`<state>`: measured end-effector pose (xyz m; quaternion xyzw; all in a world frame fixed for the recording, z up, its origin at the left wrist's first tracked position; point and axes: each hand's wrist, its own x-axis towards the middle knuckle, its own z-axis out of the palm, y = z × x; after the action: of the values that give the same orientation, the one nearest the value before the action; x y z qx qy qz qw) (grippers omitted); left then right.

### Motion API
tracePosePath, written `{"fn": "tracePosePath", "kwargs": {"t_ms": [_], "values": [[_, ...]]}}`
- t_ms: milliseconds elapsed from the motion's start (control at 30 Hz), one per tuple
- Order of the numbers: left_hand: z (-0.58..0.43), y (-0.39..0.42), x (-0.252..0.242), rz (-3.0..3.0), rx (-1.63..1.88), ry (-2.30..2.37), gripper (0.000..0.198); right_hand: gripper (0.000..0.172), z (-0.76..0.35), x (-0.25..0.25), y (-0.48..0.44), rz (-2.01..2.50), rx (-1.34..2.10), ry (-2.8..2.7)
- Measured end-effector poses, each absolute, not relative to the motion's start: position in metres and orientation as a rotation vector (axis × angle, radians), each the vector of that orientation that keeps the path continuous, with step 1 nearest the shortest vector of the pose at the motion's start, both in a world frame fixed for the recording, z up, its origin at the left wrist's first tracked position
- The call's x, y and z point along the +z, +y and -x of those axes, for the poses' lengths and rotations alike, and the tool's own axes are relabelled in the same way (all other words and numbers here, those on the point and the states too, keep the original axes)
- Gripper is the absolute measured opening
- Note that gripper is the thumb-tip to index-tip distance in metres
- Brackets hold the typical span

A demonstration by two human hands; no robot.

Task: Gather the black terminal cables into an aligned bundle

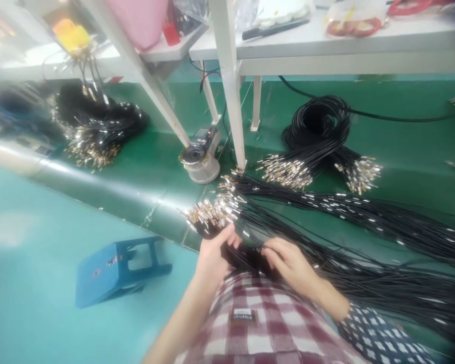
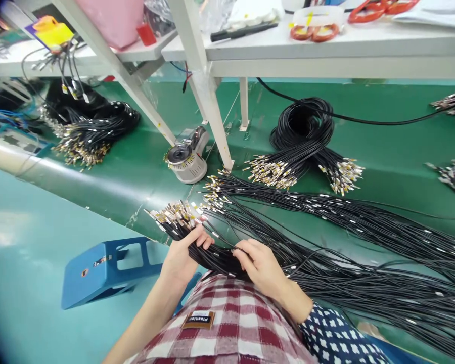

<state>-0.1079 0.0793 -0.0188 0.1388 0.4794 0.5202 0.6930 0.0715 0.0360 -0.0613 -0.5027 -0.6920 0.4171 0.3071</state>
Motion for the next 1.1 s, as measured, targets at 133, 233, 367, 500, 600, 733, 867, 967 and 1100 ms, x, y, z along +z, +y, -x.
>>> {"fn": "tracePosePath", "kwargs": {"t_ms": [133,233,367,500,600,733,867,967,1100], "values": [[0.108,0.08,-0.019,-0.278,1.137,1.06,0.022,0.024,-0.07,-0.069,0.031,1.363,0.911,-1.915],[0.109,0.078,-0.02,-0.277,1.156,1.055,0.026,0.023,-0.073,-0.073,0.028,1.351,0.834,-1.962],[0.111,0.076,-0.021,-0.237,1.146,1.099,0.024,0.027,-0.077,-0.064,0.031,1.342,0.868,-2.009],[0.111,0.077,-0.021,-0.25,1.103,1.118,0.023,0.017,-0.064,-0.039,0.048,1.306,0.909,-1.976],[0.111,0.077,-0.022,-0.287,1.097,1.106,0.023,0.014,-0.043,-0.02,0.065,1.361,1.066,-1.871],[0.113,0.074,-0.023,-0.326,1.122,1.041,0.02,0.021,-0.032,-0.01,0.075,1.383,1.354,-1.759],[0.115,0.072,-0.026,-0.327,1.17,1.015,0.016,0.028,-0.045,-0.014,0.072,1.319,1.602,-1.551],[0.116,0.073,-0.027,-0.341,1.133,1.0,0.025,0.032,-0.053,-0.017,0.07,1.247,1.786,-1.48],[0.115,0.075,-0.026,-0.354,1.088,1.029,0.023,0.036,-0.05,-0.013,0.075,1.226,1.883,-1.517]]}}
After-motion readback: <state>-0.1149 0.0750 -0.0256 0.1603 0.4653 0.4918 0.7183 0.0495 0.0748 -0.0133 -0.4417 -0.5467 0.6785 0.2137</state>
